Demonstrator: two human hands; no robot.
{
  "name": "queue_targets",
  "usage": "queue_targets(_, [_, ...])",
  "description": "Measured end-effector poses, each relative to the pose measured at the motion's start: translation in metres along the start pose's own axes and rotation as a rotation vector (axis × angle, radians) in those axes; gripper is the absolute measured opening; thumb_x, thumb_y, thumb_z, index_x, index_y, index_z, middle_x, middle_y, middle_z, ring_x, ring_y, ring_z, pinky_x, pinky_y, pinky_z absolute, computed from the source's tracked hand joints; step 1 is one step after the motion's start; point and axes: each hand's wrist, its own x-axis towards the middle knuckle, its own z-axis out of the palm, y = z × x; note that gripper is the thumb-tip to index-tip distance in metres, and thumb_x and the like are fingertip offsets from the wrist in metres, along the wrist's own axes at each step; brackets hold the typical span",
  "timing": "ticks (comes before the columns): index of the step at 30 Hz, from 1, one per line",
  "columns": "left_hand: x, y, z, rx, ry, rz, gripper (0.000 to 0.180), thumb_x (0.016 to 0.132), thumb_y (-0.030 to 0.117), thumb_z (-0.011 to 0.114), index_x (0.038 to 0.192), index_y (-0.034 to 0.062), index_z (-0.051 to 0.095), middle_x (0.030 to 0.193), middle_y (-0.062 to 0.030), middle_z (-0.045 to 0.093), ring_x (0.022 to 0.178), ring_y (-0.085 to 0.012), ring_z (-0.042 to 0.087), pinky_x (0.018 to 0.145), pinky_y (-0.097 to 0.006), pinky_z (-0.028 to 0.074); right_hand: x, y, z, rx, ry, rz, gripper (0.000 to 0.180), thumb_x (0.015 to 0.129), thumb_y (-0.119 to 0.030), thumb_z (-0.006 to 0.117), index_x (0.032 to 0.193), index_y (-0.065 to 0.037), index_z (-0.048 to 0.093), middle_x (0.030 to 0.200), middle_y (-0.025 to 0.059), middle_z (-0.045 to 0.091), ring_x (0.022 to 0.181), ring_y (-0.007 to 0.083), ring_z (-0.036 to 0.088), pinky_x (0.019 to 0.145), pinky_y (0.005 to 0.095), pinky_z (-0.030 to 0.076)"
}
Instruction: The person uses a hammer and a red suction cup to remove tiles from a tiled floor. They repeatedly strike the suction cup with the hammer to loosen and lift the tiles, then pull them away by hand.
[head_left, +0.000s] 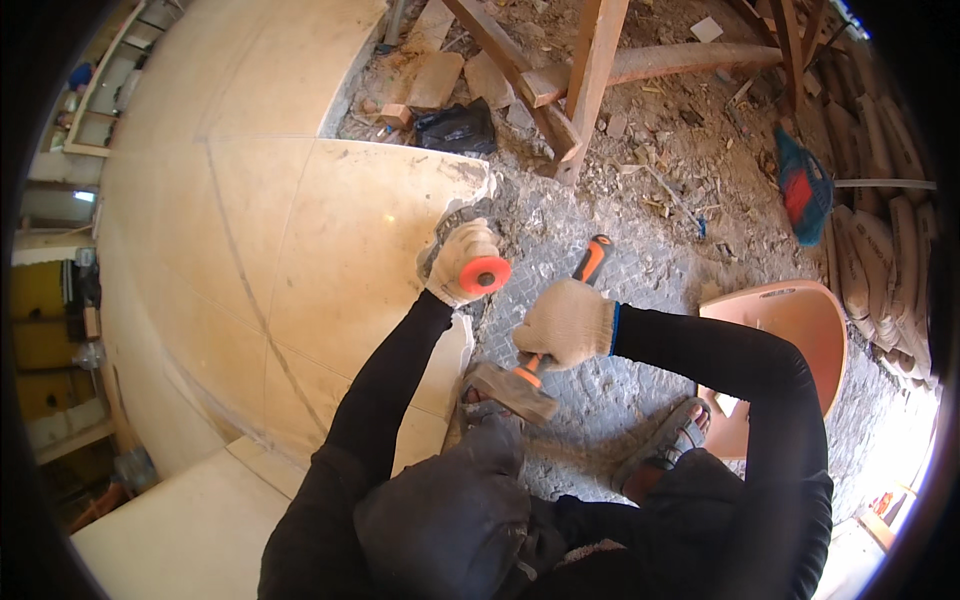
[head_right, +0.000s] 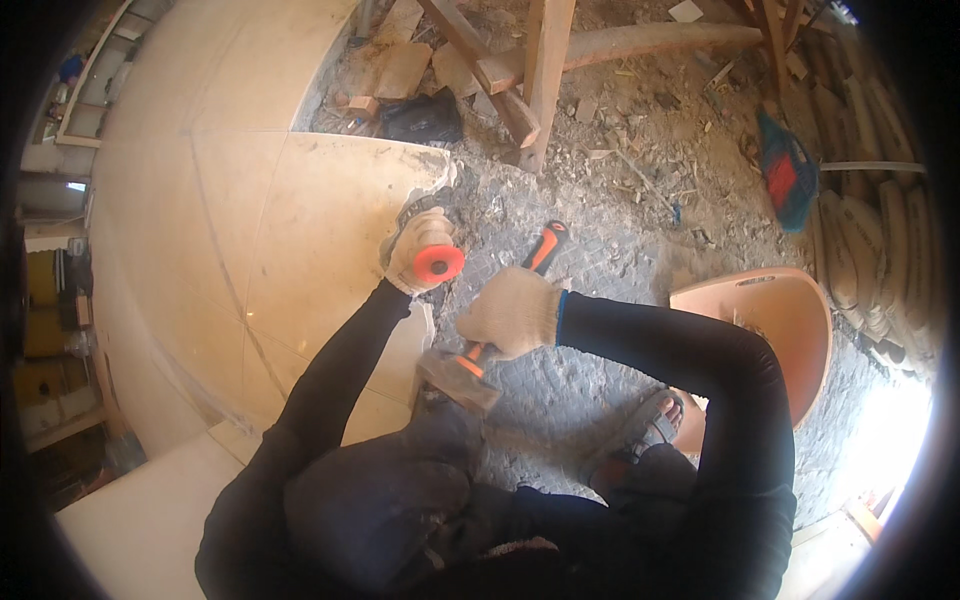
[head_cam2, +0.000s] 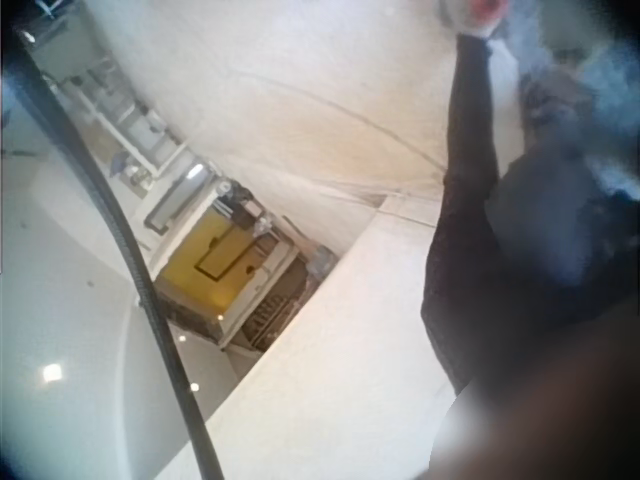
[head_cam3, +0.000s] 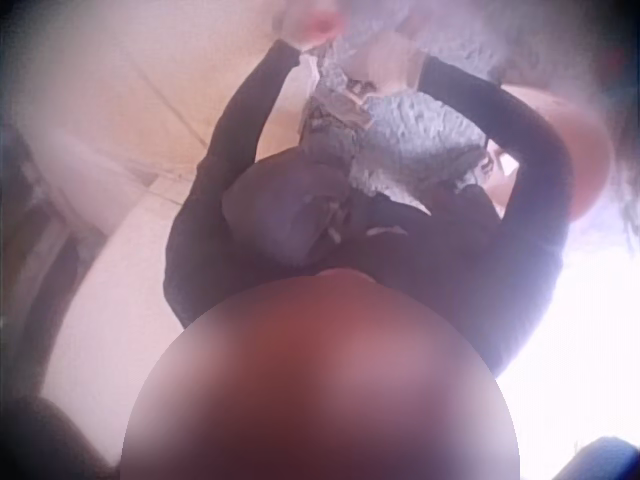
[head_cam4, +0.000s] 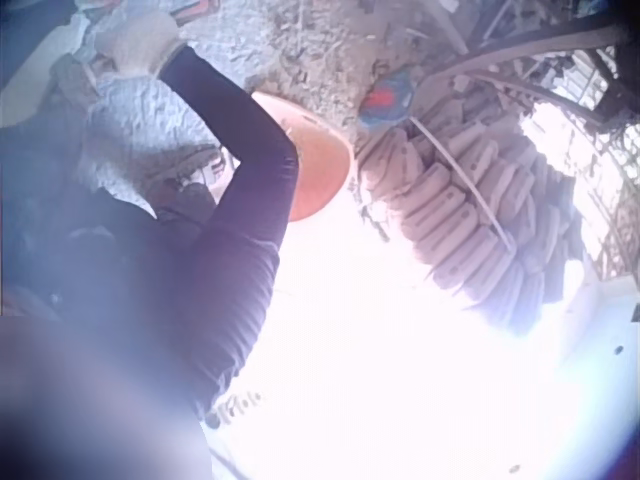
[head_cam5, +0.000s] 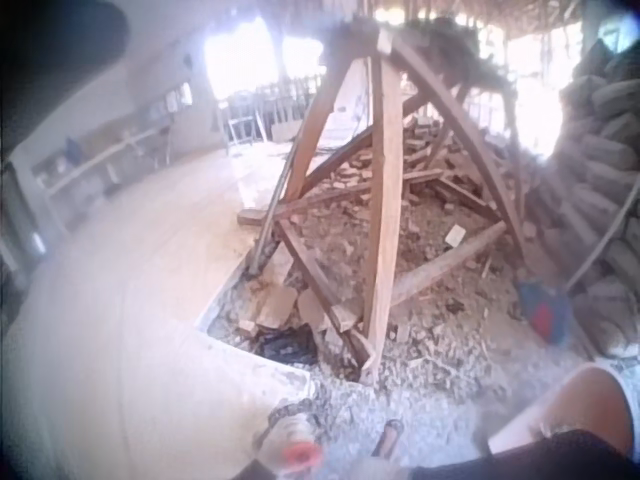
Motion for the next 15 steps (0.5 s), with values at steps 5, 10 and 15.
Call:
queue_targets(5, [-0.002, 0.001, -0.006, -0.013, -0.145, -0.018, 0.030, 0.074, 0.014, 0.085, 0.095, 0.0134, 0.064, 0.104, -0.0083, 0.069, 0.107, -0.0349, 0.068, 0.112, -0.052, 0.053, -0.004, 0.008, -0.004, -0.029, 0.161, 0.454, 0.028, 0.085, -0.042, 0.076, 0.091, -0.016, 0.070, 0.072, 0.0081, 0.070, 0.071, 0.0356, 0.074, 0.063, 0.0532, 0.056])
queue_targets(10, [-0.003, -0.007, -0.001, 0.026, -0.081, -0.031, 0.029, 0.075, 0.016, 0.084, 0.097, 0.0142, 0.065, 0.103, -0.0077, 0.068, 0.104, -0.0351, 0.068, 0.108, -0.053, 0.053, -0.006, 0.011, -0.005, -0.100, 0.073, 0.123, 0.028, 0.089, -0.043, 0.075, 0.094, -0.015, 0.072, 0.075, 0.0079, 0.072, 0.074, 0.0349, 0.076, 0.065, 0.0517, 0.058])
queue_targets(15, [-0.004, -0.007, -0.001, -0.053, -0.037, 0.018, 0.031, 0.074, 0.014, 0.084, 0.098, 0.0155, 0.065, 0.104, -0.0072, 0.068, 0.102, -0.0344, 0.068, 0.106, -0.053, 0.054, -0.002, 0.021, -0.001, -0.130, 0.089, 0.416, 0.026, 0.083, -0.042, 0.078, 0.090, -0.017, 0.070, 0.074, 0.0057, 0.071, 0.070, 0.0326, 0.074, 0.061, 0.0502, 0.057])
